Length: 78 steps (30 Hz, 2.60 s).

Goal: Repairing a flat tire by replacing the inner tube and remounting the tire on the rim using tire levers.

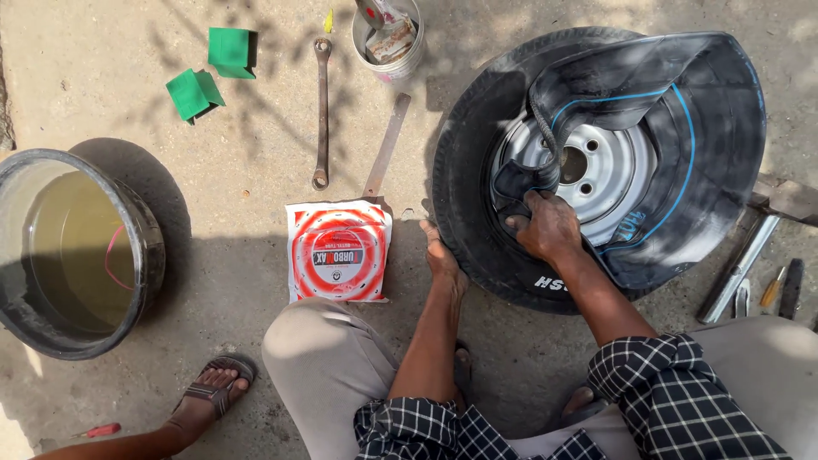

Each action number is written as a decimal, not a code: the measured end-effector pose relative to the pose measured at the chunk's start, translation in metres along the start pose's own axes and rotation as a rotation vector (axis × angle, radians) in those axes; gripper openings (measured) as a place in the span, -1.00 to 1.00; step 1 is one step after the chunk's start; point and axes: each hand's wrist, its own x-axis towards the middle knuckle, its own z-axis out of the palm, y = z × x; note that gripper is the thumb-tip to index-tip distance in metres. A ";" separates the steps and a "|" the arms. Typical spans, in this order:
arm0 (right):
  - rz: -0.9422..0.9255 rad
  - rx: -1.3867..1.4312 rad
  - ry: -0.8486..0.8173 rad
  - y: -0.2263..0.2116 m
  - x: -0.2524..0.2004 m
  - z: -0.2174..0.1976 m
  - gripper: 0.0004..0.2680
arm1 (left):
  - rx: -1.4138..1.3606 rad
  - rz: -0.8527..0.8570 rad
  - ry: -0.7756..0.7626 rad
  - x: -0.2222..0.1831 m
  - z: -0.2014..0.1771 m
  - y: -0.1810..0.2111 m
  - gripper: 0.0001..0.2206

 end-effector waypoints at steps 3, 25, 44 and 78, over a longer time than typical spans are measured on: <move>0.058 0.022 -0.031 -0.004 0.004 -0.004 -0.59 | 0.039 0.023 0.027 -0.016 0.012 0.009 -0.13; 0.118 0.117 -0.152 -0.005 0.004 -0.021 -0.55 | 0.011 -0.041 0.184 -0.047 0.040 0.018 -0.29; -0.222 0.092 -0.151 0.038 -0.034 -0.020 -0.59 | -0.168 -0.132 0.180 -0.067 0.013 -0.080 -0.22; -0.031 0.205 -0.221 0.046 -0.024 -0.048 -0.76 | -0.329 -0.145 0.136 -0.110 0.061 -0.066 -0.23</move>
